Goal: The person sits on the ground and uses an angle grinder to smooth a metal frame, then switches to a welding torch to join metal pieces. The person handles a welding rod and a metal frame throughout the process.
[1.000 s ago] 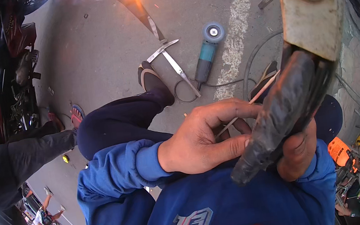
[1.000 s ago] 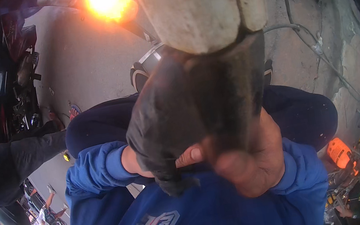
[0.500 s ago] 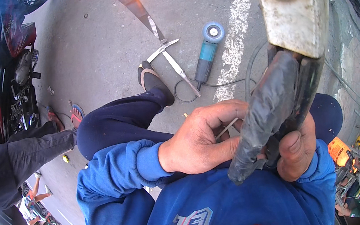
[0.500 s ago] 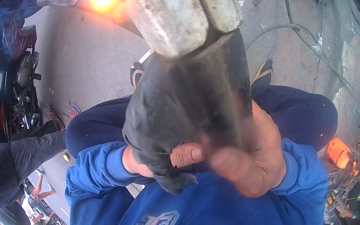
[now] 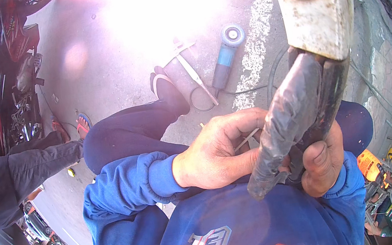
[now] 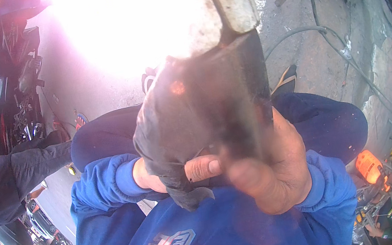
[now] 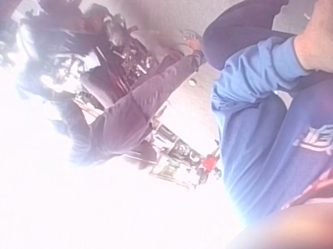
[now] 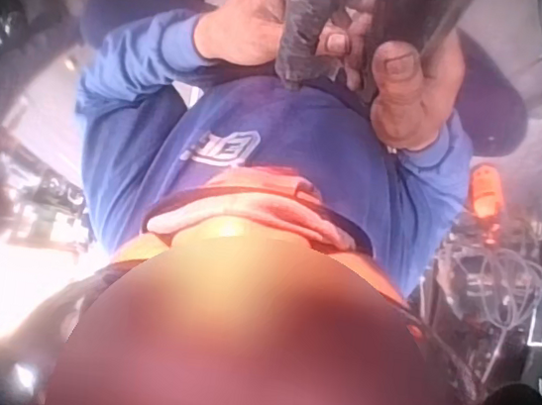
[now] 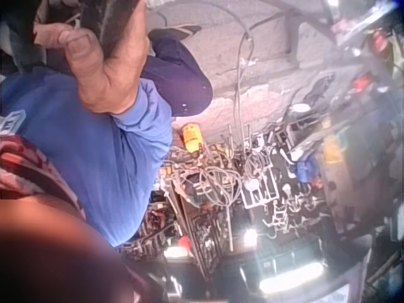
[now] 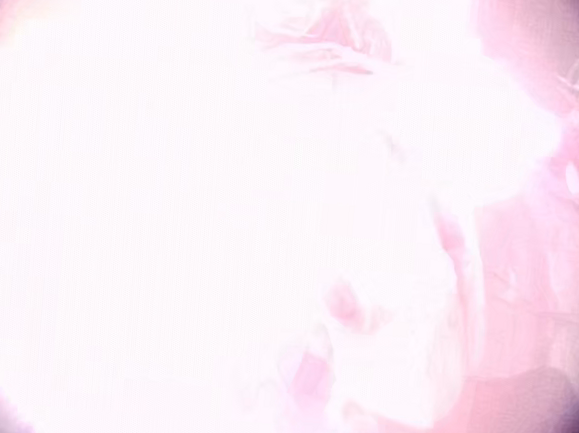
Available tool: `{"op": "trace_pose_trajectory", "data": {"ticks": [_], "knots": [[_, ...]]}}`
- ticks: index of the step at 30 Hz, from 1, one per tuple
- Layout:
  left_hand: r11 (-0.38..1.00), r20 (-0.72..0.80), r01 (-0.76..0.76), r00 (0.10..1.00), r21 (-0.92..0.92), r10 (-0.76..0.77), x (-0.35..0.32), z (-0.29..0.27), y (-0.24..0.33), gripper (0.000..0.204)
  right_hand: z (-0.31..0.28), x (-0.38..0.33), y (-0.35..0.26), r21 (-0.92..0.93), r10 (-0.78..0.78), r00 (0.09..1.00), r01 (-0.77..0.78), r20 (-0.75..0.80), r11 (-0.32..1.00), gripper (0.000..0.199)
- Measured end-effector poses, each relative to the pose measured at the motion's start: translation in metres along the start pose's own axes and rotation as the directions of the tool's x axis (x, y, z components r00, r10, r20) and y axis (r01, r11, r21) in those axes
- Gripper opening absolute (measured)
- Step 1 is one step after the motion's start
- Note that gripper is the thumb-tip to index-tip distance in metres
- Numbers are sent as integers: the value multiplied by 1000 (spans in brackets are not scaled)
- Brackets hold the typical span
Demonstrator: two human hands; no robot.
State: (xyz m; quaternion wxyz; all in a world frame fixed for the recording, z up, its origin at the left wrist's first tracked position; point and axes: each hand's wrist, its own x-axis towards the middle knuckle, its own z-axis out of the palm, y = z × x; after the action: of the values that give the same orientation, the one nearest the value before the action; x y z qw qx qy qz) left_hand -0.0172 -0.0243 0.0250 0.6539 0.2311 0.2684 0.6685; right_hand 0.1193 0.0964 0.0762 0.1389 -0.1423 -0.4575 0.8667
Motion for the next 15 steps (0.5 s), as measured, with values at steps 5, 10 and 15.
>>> {"op": "trace_pose_trajectory", "data": {"ticks": [5,10,15], "knots": [[991,-11,130,991,21,-130,-3,0,13,31,1,0,-1,19,10,1000,-10,-8,1000,49],[966,-35,155,988,208,-151,-5,-5,16,36,0,-1,-2,61,61,998,-61,-13,996,45],[982,-27,-17,999,186,23,-2,-4,10,40,-1,2,8,4,-134,991,134,3,991,46]]}}
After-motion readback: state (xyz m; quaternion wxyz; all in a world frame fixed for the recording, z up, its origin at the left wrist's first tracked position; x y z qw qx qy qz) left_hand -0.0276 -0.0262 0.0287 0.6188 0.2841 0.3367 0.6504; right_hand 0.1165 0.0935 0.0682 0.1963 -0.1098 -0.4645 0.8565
